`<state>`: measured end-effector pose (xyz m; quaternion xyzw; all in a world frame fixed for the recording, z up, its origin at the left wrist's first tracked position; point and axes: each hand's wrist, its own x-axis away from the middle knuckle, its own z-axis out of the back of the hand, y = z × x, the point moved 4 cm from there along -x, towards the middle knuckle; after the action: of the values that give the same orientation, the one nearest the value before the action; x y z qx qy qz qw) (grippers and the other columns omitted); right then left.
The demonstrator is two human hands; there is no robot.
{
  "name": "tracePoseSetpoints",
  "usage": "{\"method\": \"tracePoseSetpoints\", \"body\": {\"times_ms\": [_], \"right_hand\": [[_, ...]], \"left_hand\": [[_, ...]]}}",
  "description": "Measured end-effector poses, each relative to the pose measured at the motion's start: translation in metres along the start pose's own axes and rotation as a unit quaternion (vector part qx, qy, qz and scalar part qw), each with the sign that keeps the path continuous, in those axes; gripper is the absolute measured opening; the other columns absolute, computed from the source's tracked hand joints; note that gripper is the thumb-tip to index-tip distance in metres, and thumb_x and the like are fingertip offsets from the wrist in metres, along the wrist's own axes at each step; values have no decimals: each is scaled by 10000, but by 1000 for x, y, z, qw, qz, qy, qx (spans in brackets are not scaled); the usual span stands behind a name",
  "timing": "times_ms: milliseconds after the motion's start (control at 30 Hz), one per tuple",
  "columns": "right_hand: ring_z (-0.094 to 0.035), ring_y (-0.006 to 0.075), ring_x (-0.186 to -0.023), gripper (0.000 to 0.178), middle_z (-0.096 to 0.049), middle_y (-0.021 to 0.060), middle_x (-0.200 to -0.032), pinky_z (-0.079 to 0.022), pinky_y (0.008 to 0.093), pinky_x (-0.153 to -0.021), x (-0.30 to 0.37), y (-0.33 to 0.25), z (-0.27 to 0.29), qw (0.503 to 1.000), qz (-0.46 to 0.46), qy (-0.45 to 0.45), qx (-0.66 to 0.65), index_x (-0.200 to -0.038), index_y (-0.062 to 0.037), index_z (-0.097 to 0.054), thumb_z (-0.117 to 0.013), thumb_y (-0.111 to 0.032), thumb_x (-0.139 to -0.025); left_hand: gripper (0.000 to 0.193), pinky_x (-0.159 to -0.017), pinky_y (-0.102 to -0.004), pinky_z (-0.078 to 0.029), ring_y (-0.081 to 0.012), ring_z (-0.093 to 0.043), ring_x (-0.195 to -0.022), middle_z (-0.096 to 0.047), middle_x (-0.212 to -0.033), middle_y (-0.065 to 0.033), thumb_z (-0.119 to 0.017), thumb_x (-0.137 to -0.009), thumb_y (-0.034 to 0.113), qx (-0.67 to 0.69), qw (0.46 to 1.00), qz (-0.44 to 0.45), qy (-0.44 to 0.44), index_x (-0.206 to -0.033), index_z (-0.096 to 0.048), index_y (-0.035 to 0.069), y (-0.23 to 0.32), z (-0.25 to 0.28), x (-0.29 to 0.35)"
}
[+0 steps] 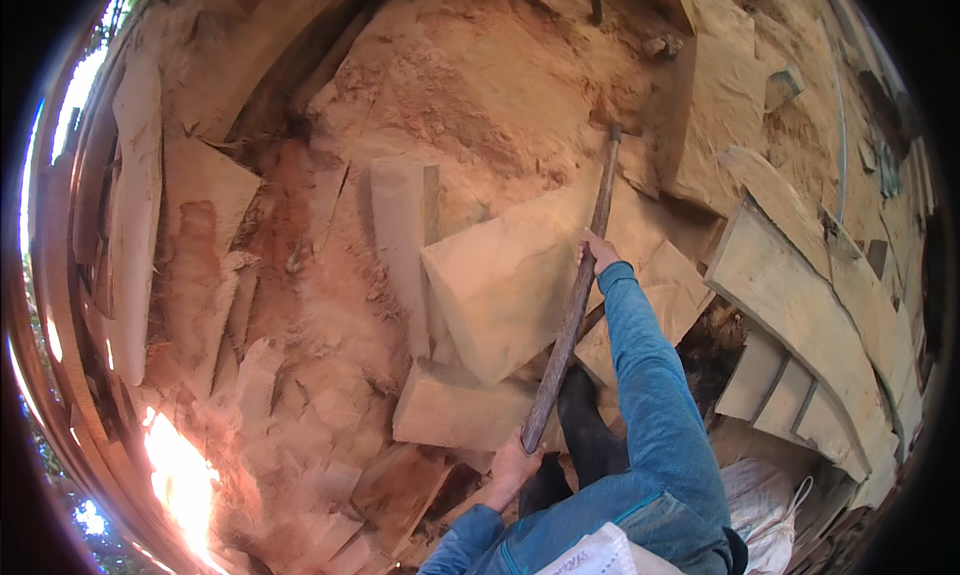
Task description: The person uses a shovel to scoop sawdust from a large pile and transfers it into a white sack. The action is repeated continuously, with the person digging into the pile and lifting the material into the bag.
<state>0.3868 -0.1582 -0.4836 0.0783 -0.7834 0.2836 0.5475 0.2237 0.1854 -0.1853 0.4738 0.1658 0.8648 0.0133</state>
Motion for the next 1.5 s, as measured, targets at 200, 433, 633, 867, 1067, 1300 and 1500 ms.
{"method": "tracePoseSetpoints", "body": {"times_ms": [200, 433, 633, 867, 1067, 1300, 1500], "right_hand": [[-513, 205, -461, 371, -515, 58, -567, -475, 380, -444, -30, 27, 28, 995, 68, 24, 64, -739, -88, -541, -622, -380, -952], [-502, 206, -447, 366, -492, 58, -577, -456, 397, -413, -6, 64, 33, 997, 25, 71, 13, -716, -96, -509, -627, -361, -939], [-488, 202, -458, 353, -475, 51, -590, -475, 406, -444, 37, 88, 21, 998, 2, 52, -30, -749, -93, -493, -618, -361, -942], [-499, 206, -457, 337, -483, 61, -591, -476, 404, -426, 105, 99, -7, 999, 46, 2, -23, -791, -87, -495, -603, -361, -955], [-496, 179, -495, 291, -467, 23, -616, -474, 378, -458, 190, 87, -48, 994, 39, -65, -73, -862, -115, -475, -601, -356, -965], [-501, 173, -501, 267, -482, 28, -637, -473, 377, -471, 297, 45, -89, 984, 91, -106, -111, -879, -112, -473, -601, -329, -968], [-505, 184, -487, 262, -491, 40, -626, -479, 395, -472, 390, 2, -96, 961, 173, -127, -175, -838, -113, -477, -604, -312, -953]], "left_hand": [[411, -779, -563, -509, -487, -648, -877, -671, -887, -288, -665, -784, 231, 8, 998, 32, 47, -1138, -542, 63, -23, -54, -19], [393, -770, -569, -510, -488, -651, -861, -670, -876, -290, -643, -788, 206, 11, 998, 45, 40, -1143, -520, 91, -68, -82, -20], [355, -727, -567, -507, -471, -659, -816, -676, -845, -262, -637, -804, 224, -18, 997, 29, 65, -1129, -539, 119, -118, -81, -2], [363, -699, -536, -521, -429, -672, -785, -689, -818, -209, -672, -778, 224, 3, 991, -25, 133, -1122, -587, 144, -145, -52, 61], [391, -632, -434, -544, -363, -696, -685, -679, -740, -187, -691, -759, 171, 43, 948, -136, 283, -1147, -651, 162, -167, -17, 123], [372, -506, -355, -509, -267, -654, -516, -660, -642, -134, -759, -763, 190, 20, 787, -329, 521, -1124, -695, 129, -185, 24, 178], [433, -540, -378, -526, -271, -676, -562, -670, -673, -114, -798, -744, 236, -30, 868, -327, 373, -1150, -678, 145, -172, 106, 217]]}}
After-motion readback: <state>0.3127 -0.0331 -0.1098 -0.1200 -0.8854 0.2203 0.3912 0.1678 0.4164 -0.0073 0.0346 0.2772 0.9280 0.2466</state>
